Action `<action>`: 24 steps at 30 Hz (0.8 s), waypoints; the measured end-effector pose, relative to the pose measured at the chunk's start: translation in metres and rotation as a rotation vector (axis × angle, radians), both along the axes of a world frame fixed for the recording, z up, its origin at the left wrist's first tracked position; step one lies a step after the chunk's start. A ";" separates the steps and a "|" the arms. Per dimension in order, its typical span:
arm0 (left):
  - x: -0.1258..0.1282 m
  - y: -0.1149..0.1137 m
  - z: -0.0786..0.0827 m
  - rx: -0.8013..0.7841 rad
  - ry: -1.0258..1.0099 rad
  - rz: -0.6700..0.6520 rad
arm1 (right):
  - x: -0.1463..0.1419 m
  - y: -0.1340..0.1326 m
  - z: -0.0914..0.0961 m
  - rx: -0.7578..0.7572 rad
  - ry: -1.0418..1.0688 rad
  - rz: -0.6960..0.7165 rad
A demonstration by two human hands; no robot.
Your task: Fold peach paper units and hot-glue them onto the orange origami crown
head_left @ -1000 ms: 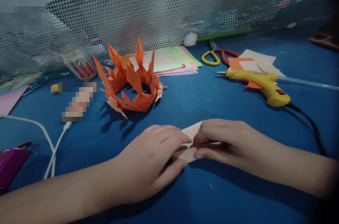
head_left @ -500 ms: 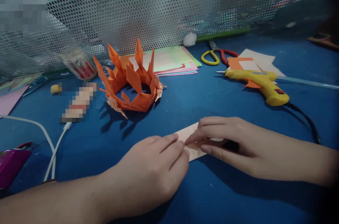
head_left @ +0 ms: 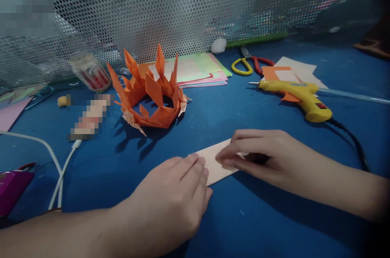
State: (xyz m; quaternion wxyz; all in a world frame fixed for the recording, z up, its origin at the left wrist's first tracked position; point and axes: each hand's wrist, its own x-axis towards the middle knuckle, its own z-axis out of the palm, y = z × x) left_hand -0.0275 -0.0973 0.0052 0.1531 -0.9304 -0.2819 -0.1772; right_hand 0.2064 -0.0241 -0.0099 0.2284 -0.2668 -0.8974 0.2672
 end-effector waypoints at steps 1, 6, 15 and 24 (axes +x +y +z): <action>0.000 0.000 0.000 0.014 0.003 -0.001 | -0.001 0.000 0.000 -0.003 0.004 -0.013; -0.001 0.001 -0.002 0.011 -0.053 -0.004 | -0.004 -0.001 0.000 -0.023 0.009 -0.046; -0.004 -0.002 0.004 -0.022 0.086 -0.042 | -0.002 -0.004 -0.001 -0.064 0.003 -0.093; 0.000 -0.014 0.005 0.013 0.208 0.037 | -0.004 -0.006 -0.002 0.098 0.010 -0.065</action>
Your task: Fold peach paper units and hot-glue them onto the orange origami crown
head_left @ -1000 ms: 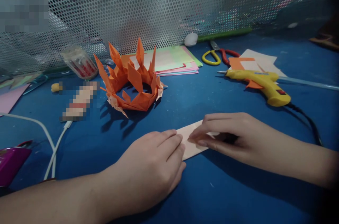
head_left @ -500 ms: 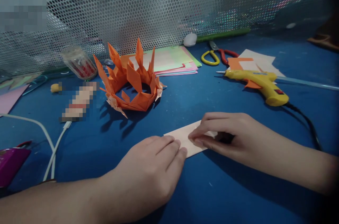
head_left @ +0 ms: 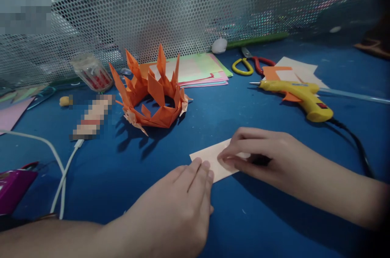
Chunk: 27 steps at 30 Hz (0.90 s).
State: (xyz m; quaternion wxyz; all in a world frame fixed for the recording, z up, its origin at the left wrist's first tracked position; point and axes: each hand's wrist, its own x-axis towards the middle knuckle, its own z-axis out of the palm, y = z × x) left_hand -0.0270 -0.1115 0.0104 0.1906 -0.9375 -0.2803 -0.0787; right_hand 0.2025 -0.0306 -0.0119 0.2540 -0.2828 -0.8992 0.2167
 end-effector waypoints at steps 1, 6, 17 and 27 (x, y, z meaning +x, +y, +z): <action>0.000 0.000 0.001 -0.020 0.015 -0.001 | 0.000 0.000 0.002 0.106 -0.032 0.057; -0.005 0.000 0.011 -0.186 0.063 -0.023 | 0.001 0.001 0.004 0.464 -0.099 0.241; -0.009 0.003 0.020 -0.389 0.051 0.015 | 0.004 0.000 0.001 0.572 -0.155 0.280; -0.021 0.005 0.029 -0.583 0.011 0.049 | 0.025 0.026 0.014 0.416 -0.171 0.369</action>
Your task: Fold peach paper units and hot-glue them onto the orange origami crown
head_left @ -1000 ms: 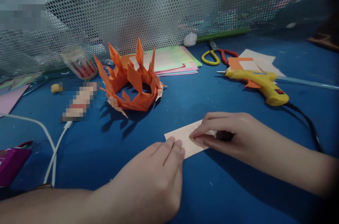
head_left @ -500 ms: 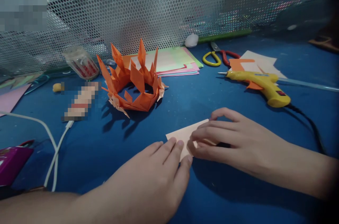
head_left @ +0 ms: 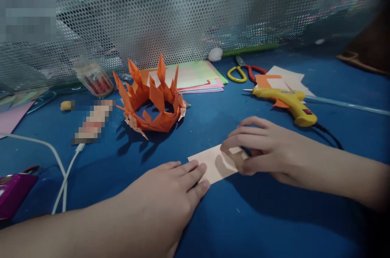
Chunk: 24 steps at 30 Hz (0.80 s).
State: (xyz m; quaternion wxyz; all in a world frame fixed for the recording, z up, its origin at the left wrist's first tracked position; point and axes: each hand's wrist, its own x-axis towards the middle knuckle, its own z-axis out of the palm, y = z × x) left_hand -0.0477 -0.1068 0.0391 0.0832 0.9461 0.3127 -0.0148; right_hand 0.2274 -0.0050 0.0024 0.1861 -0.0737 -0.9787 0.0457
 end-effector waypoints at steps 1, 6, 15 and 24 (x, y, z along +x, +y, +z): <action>0.000 0.000 0.001 -0.022 0.002 0.004 | 0.002 0.002 0.002 -0.009 0.001 0.010; -0.002 -0.001 0.004 -0.040 -0.006 0.020 | 0.008 0.005 0.004 -0.106 0.034 -0.023; -0.004 -0.003 0.007 -0.059 -0.010 0.020 | 0.040 0.047 0.011 -0.107 -0.018 -0.517; -0.003 -0.004 0.008 -0.094 -0.014 0.026 | 0.096 0.092 0.004 -0.171 -0.031 -1.331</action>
